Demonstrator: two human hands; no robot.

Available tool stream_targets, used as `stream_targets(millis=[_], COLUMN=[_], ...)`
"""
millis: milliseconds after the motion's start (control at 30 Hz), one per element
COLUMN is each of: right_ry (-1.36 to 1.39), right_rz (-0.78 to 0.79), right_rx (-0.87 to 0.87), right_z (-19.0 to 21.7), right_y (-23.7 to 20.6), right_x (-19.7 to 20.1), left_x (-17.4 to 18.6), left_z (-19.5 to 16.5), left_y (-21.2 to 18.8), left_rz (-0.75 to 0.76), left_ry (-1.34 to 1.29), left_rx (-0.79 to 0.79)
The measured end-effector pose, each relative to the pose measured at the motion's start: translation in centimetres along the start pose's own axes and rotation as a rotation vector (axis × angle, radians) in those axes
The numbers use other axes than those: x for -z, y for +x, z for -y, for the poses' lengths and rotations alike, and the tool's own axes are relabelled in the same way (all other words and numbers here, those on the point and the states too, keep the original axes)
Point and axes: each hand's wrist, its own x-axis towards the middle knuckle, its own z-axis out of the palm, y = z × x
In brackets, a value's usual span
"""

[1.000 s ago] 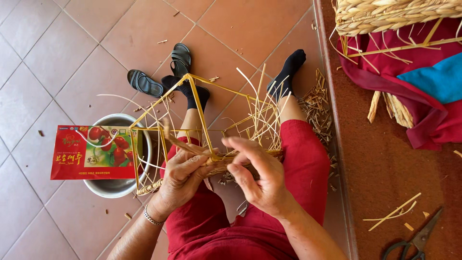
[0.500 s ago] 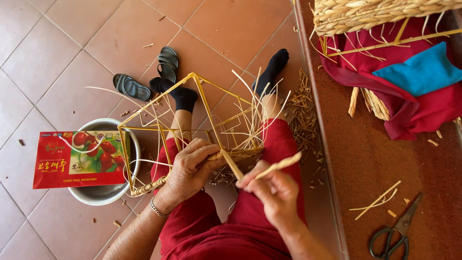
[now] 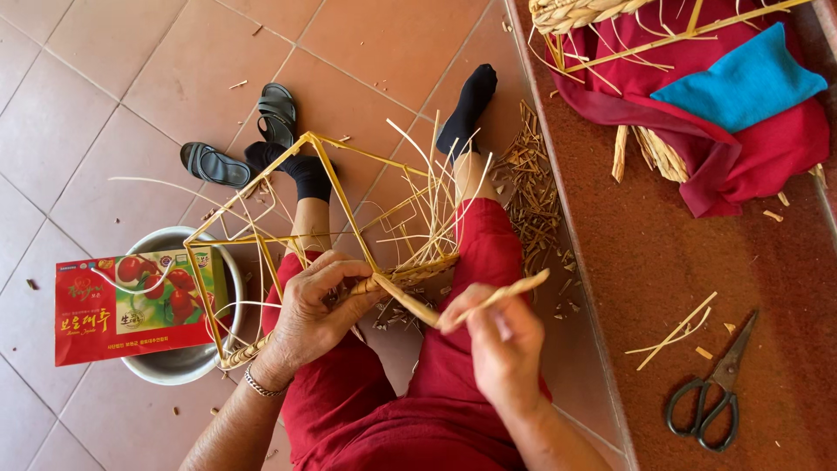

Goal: The person weaves a rectangular basket by hand, threading thin dried plant strips through a yellow metal frame. They use scissors to trim excess strands and continue weaving the sides of the basket.

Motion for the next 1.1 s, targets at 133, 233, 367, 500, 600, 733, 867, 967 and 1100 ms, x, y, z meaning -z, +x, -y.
stream_targets(millis=[133, 233, 367, 500, 600, 733, 867, 967, 1100], right_ry=[0.058, 0.134, 0.156, 0.076, 0.027, -0.049, -0.128, -0.187, -0.271], right_rz=[-0.115, -0.118, -0.150, -0.126, -0.095, -0.178, -0.135, -0.051, 0.046], right_rx=[0.018, -0.031, -0.039, -0.052, -0.101, -0.309, -0.429, -0.406, -0.299], right_z=[-1.0, -1.0, -1.0, -1.4, -2.5, -5.2, -6.8, -6.6, -5.8], right_y=[3.7, 4.8, 5.1, 4.3, 3.4, 2.2, 0.3, -0.8, -0.8], right_x=[1.9, 1.5, 1.1, 2.6, 4.1, 4.5, 3.8, 3.1, 2.6], left_x=[0.1, -0.1, -0.3, -0.2, -0.3, -0.4, 0.0, 0.9, 2.4], left_z=[-0.3, -0.4, -0.3, -0.3, -0.5, -1.0, -2.2, -3.3, -3.6], left_y=[-0.1, 0.0, 0.0, -0.1, -0.1, 0.1, -0.1, -1.3, -4.0], left_rz=[-0.011, -0.035, -0.092, -0.117, -0.126, -0.116, -0.117, -0.228, -0.397], left_ry=[0.022, 0.074, 0.145, 0.132, 0.139, 0.102, 0.107, 0.231, 0.323], left_rx=[-0.029, 0.034, -0.081, -0.107, -0.095, -0.074, -0.089, -0.221, -0.254])
